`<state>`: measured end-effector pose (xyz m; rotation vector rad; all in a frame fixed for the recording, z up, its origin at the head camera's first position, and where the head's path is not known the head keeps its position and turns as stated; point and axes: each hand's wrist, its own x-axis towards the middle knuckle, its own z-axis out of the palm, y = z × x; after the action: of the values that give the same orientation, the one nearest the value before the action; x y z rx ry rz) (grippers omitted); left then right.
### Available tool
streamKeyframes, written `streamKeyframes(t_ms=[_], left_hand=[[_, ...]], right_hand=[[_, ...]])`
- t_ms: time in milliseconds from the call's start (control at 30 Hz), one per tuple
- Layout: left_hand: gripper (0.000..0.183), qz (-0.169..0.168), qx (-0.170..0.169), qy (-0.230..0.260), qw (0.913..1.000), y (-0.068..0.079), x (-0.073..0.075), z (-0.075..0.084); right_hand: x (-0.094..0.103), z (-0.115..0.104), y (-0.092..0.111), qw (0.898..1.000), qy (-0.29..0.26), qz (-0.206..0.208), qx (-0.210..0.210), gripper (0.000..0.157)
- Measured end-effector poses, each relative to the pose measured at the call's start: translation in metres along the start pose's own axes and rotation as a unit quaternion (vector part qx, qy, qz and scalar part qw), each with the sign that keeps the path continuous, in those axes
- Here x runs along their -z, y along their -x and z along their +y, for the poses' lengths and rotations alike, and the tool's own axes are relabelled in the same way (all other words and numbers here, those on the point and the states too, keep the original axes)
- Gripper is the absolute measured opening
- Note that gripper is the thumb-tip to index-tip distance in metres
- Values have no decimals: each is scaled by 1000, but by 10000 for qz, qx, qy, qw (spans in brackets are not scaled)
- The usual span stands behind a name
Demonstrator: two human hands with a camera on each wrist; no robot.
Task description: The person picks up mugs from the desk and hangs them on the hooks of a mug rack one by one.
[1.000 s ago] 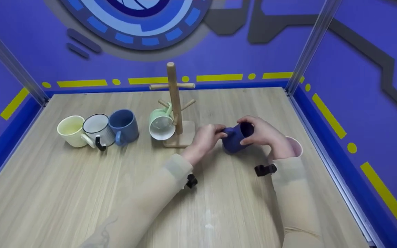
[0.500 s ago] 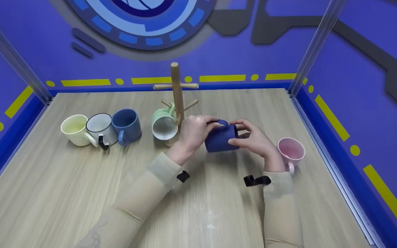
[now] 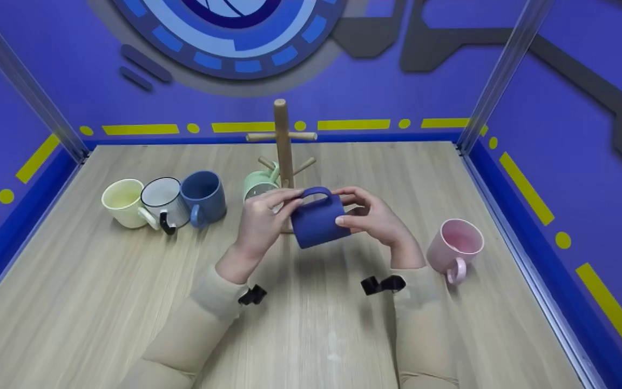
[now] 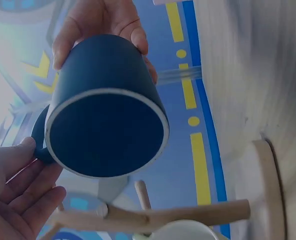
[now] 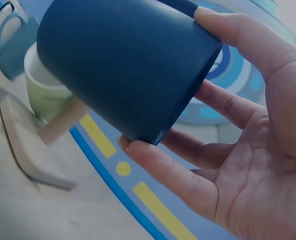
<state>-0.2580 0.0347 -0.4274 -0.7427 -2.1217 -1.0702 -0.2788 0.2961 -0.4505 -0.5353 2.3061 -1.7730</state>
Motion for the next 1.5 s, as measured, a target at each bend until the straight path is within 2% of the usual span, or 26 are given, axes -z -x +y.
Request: streamKeyframes(t_ms=[233, 367, 467, 600, 900, 1000, 1200, 1500], left_hand=[[18, 313, 798, 85, 9963, 14, 12, -23], [18, 432, 1227, 56, 9915, 16, 13, -35], [17, 508, 1398, -50, 9889, 17, 10, -42], [17, 603, 1438, -190, 9876, 19, 4, -50], [18, 621, 1188, -523, 9896, 25, -4, -57], [20, 497, 1221, -667, 9890, 26, -4, -54], [26, 158, 1514, -869, 9845, 26, -6, -49], [30, -186, 1673, -1002, 9806, 27, -9, -46]], right_hand=[[-28, -6, -25, 9987, 391, -73, -315, 55], [-40, -10, -37, 9964, 661, 52, -533, 56], [-45, -9, -43, 9951, 748, 163, -622, 56], [-49, -4, -47, 9943, 691, 290, -754, 55], [-57, 10, -55, 9942, 498, 490, -823, 55], [-60, 14, -57, 9937, 418, 541, -892, 56], [-65, 17, -59, 9926, 302, 651, -983, 55], [-70, 22, -62, 9910, 63, 758, -1105, 58]])
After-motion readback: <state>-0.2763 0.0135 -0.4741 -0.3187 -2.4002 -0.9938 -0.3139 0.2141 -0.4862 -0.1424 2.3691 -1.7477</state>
